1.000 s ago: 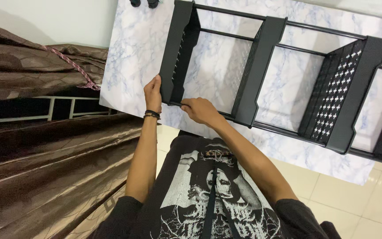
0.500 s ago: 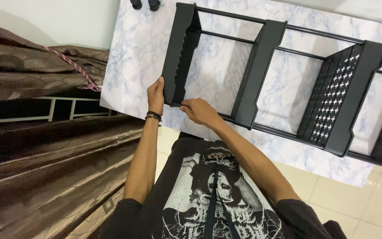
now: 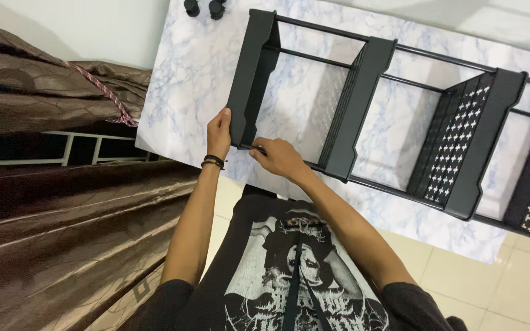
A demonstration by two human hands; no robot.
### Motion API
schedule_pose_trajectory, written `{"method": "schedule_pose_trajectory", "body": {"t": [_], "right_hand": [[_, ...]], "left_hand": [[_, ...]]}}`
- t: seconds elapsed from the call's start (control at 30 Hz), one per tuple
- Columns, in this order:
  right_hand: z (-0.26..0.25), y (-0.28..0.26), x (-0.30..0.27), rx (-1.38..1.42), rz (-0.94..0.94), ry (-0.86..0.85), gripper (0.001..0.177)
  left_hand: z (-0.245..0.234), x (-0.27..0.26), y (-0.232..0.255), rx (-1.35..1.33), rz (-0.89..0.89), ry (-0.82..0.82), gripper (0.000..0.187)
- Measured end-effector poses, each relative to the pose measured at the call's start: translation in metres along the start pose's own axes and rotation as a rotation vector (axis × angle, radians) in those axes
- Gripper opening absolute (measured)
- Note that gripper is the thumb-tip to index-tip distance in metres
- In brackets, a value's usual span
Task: The person assembles a black plastic shoe rack by inserting rods into slots on the side panels and attaching the panels to the frame. The person handles rods, side panels, and the main frame, progressively building the structure on a marble-patterned table.
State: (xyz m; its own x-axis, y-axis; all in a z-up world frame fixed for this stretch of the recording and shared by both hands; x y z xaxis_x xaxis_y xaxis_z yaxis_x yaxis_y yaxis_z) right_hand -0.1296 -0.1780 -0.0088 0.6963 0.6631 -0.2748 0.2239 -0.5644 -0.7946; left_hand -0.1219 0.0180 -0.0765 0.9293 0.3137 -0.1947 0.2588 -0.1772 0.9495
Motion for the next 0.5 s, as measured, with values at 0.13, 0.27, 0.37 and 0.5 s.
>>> {"method": "schedule_pose_trajectory", "body": {"t": [0.13,0.27,0.37,0.5], "right_hand": [[0.008,0.015,-0.001,-0.095,0.089,-0.072,0.034],[0.018,0.025,-0.001,-0.205,0.140,-0.082,0.037],[0.018,0.020,-0.008,-0.313,0.044,-0.018,0.039],[0.019,0.011,-0.016,-0.459,-0.013,0.116,0.039]], "left_hand": [[0.008,0.002,0.012,-0.044,0.053,-0.112,0.054],[0.012,0.002,0.011,-0.098,0.028,-0.190,0.057],[0.013,0.001,0.010,-0.070,0.053,-0.241,0.061],[0.016,0.005,0.011,-0.079,0.079,-0.305,0.068]]}}
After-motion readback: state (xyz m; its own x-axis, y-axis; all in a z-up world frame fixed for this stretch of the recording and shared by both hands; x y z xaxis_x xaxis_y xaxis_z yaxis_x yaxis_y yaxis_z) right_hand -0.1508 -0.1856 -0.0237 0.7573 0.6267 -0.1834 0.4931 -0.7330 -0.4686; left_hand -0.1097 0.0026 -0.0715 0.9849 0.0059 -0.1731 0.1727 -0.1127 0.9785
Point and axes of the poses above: each hand's wrist, its own x-axis towards the middle knuckle, its own z-axis out of the palm, y = z × x, the point moved 9 cm from there along x, towards the middle knuckle, and after that the axes turned 6 degrees about -y, right-handed, at the moved point
